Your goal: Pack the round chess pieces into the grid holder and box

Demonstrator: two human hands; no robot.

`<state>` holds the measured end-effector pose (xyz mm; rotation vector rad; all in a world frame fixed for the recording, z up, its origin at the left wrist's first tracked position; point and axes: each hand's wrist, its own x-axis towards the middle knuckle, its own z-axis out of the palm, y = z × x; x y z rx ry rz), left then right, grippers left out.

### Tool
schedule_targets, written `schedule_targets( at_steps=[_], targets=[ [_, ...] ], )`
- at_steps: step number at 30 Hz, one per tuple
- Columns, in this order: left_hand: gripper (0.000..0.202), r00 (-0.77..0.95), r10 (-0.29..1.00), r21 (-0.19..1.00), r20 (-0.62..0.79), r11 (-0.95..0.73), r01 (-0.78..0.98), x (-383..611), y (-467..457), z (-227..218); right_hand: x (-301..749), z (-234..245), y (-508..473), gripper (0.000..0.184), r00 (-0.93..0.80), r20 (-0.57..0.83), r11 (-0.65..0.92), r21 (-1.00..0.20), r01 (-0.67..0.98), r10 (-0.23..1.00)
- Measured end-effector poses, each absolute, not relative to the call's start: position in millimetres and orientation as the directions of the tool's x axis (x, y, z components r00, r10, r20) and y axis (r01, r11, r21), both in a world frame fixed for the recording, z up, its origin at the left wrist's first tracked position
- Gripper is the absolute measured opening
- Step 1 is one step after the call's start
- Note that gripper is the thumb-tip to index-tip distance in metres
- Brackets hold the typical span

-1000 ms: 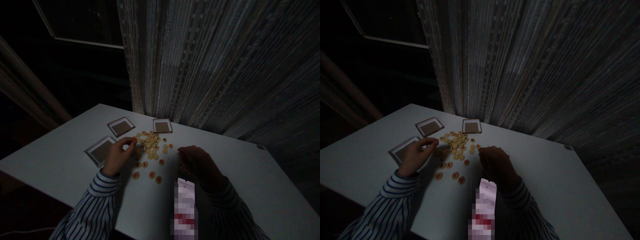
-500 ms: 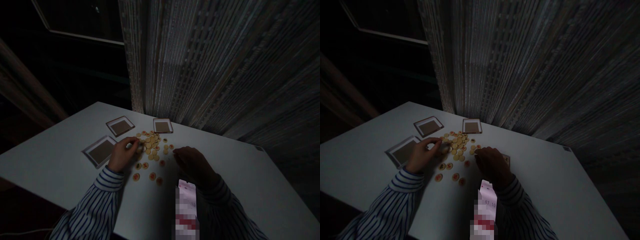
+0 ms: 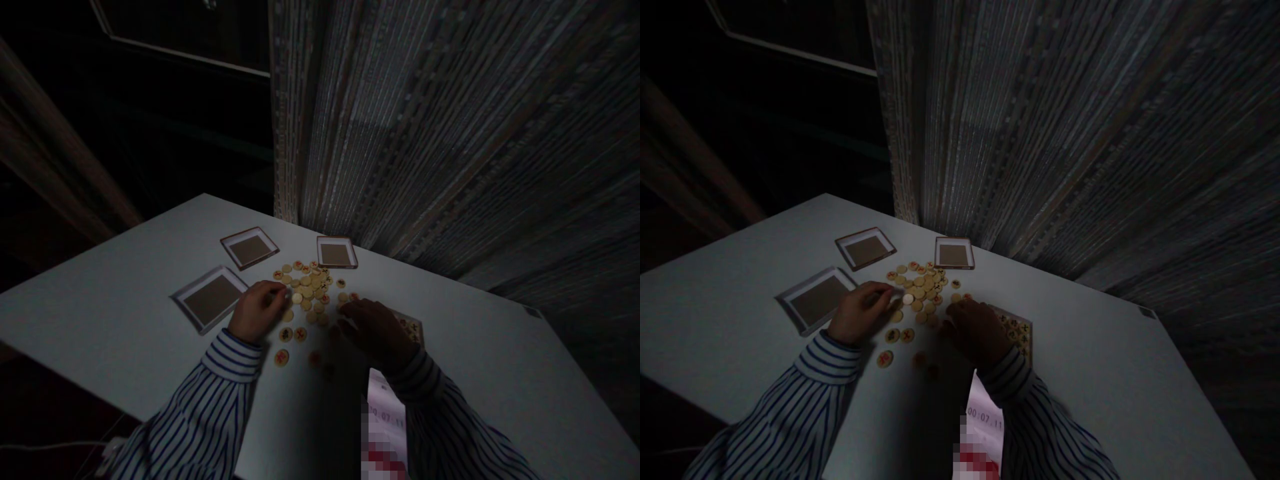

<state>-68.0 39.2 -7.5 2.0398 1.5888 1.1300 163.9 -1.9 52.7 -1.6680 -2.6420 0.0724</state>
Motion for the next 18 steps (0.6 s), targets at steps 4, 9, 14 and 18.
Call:
schedule_targets(
  at_steps=[4,9,14,18],
  targets=[
    [0.029,0.078,0.916,0.645,0.393,-0.335,0.687,-70,39,-11,150,51,4,0.023,-0.396,-0.109,0.395,-0.029,0.918,0.912],
    [0.030,0.070,0.913,0.629,0.403,-0.332,0.703,-72,39,-15,141,42,9,0.033,-0.381,-0.107,0.380,-0.027,0.924,0.918],
    [0.031,0.135,0.908,0.569,0.396,-0.358,0.740,-72,38,-15,134,36,12,0.031,-0.357,-0.153,0.360,-0.008,0.933,0.922],
    [0.032,0.158,0.910,0.538,0.384,-0.359,0.763,-73,38,-13,130,33,16,0.031,-0.360,-0.187,0.363,-0.022,0.932,0.914]
  ],
)
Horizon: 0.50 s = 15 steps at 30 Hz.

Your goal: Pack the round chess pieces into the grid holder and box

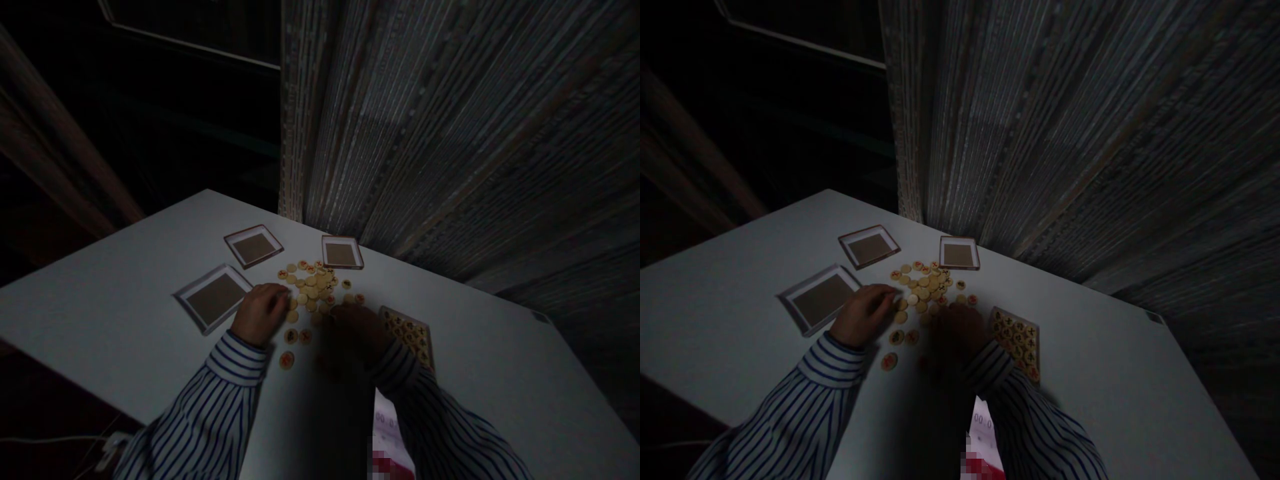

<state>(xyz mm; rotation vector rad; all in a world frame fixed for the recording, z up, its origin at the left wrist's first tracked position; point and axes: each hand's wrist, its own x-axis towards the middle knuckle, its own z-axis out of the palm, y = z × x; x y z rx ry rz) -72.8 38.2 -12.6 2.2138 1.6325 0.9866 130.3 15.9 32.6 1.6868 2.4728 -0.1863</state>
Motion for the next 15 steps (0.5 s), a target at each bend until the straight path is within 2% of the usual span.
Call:
schedule_targets(
  at_steps=[15],
  targets=[
    [0.030,-0.018,0.916,0.570,0.400,-0.233,0.788,-81.3,39.5,-16.3,126.4,26.9,22.4,0.032,-0.325,-0.223,0.321,-0.054,0.945,0.919]
  ],
)
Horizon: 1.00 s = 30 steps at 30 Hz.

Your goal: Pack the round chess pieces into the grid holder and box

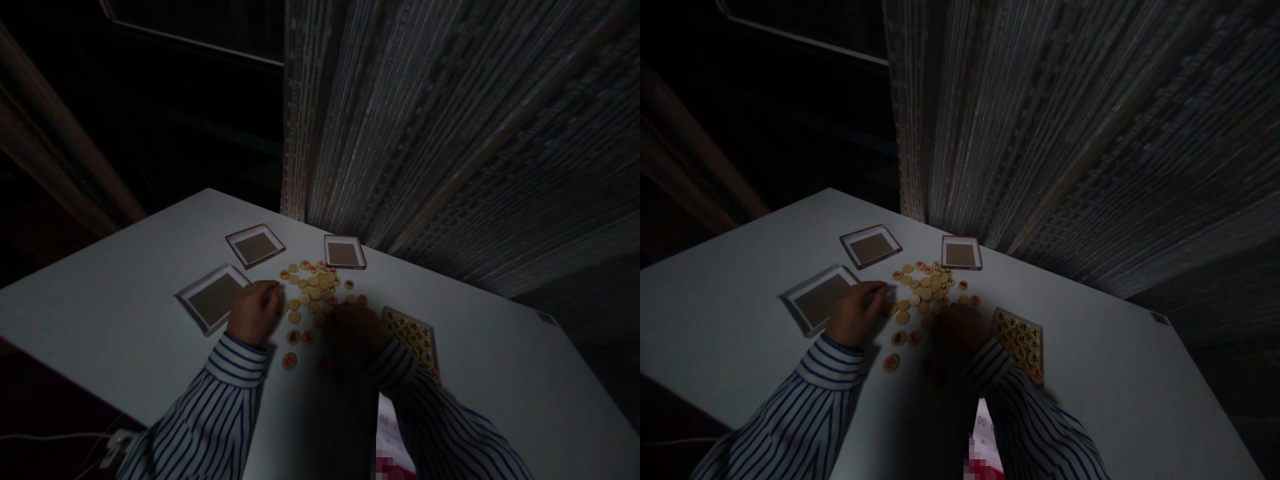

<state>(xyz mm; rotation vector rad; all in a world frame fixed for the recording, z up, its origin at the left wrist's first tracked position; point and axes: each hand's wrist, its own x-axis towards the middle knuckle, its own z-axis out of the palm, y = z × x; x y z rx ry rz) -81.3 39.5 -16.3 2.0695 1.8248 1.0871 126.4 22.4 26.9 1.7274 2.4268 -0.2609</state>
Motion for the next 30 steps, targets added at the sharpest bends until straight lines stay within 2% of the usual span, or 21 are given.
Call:
schedule_targets(
  at_steps=[9,15,21,30],
  targets=[
    [0.032,-0.033,0.925,0.574,0.378,-0.205,0.793,-80,37,-13,130,28,21,0.025,-0.335,-0.217,0.331,-0.057,0.942,0.917],
    [0.032,-0.057,0.922,0.589,0.383,-0.196,0.784,-81,38,-12,138,22,21,0.025,-0.341,-0.150,0.338,-0.041,0.940,0.928],
    [0.032,-0.092,0.926,0.605,0.365,-0.161,0.780,-81,37,-12,142,28,21,0.028,-0.367,-0.113,0.352,-0.133,0.926,0.923],
    [0.033,-0.080,0.929,0.618,0.362,-0.175,0.766,-81,38,-14,146,29,20,0.020,-0.399,-0.072,0.374,-0.229,0.899,0.914]
  ],
)
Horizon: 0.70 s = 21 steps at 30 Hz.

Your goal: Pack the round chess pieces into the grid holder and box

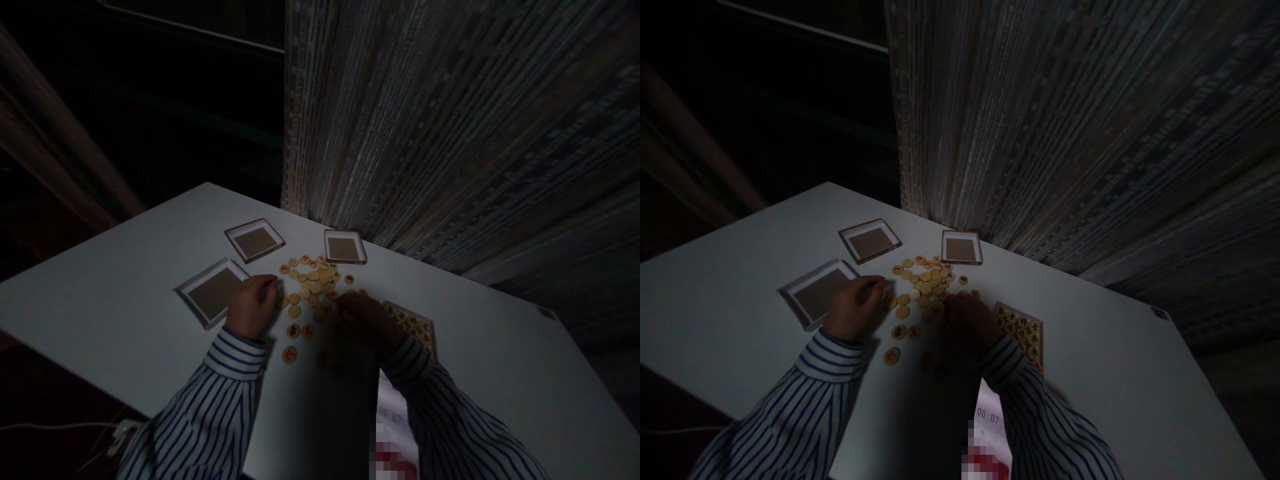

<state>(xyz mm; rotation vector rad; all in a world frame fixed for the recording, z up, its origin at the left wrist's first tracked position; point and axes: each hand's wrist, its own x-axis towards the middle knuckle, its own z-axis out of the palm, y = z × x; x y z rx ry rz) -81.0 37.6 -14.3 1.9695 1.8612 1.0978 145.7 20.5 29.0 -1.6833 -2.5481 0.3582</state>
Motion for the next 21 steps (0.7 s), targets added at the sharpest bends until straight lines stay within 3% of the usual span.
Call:
schedule_targets(
  at_steps=[16,21],
  targets=[
    [0.031,-0.041,0.913,0.601,0.407,-0.233,0.765,-80,38,-16,157,9,25,0.024,-0.450,0.137,0.445,-0.551,0.706,0.883],
    [0.030,-0.033,0.916,0.595,0.400,-0.233,0.769,-80,38,-15,158,13,22,0.022,-0.444,0.137,0.434,-0.586,0.684,0.885]
  ],
)
